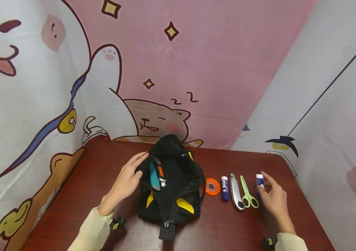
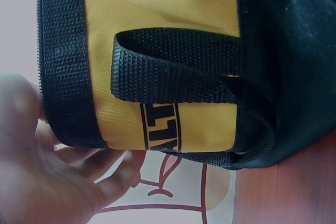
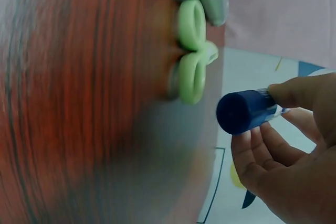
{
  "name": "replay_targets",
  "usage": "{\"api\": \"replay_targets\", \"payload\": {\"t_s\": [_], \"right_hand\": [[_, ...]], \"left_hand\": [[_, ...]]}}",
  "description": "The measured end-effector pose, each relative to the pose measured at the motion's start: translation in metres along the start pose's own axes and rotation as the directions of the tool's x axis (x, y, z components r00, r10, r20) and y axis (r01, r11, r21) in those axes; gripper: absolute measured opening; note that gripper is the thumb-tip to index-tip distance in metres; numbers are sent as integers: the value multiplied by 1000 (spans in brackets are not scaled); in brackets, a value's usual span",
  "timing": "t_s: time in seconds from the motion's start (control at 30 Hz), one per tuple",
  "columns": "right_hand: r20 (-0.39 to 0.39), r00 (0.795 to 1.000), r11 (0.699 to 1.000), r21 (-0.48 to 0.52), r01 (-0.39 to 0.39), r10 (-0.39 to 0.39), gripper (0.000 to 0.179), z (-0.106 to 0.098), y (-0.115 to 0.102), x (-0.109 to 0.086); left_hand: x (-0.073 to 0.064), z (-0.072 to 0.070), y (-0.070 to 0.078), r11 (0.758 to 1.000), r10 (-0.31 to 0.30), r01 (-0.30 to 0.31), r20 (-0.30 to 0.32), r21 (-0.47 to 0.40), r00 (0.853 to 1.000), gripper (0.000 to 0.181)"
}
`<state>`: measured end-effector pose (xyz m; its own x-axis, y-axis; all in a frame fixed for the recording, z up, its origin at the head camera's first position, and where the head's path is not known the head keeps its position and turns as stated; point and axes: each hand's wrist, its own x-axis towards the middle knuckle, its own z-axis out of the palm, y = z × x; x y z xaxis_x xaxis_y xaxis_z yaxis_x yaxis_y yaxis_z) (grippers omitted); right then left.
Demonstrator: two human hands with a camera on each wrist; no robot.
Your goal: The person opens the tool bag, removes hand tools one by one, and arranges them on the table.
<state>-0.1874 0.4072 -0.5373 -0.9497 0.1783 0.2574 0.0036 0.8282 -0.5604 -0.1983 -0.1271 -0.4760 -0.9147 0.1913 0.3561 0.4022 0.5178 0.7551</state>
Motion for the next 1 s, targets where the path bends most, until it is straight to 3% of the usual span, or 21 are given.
{"api": "replay_targets", "payload": {"t_s": [0.23, 0.37, 0.67, 1.0], "right_hand": [[138, 990, 999, -41, -25, 30, 60, 0, 20, 10], [179, 983, 998, -56, -42, 52, 59, 1, 26, 14], [211, 974, 996, -64, -67, 79, 55, 6, 29, 21], [196, 972, 990, -78, -116, 129, 53, 8, 33, 22]], "left_hand": [[0, 0, 1, 1000, 2, -2, 1, -2, 1000, 62], [1, 1, 1, 1000, 0, 0, 2, -1, 1000, 62], [0, 1, 1, 1000, 2, -2, -1, 5, 1000, 62], [0, -1, 3, 1000, -1, 1, 0, 7, 1000, 62]]}}
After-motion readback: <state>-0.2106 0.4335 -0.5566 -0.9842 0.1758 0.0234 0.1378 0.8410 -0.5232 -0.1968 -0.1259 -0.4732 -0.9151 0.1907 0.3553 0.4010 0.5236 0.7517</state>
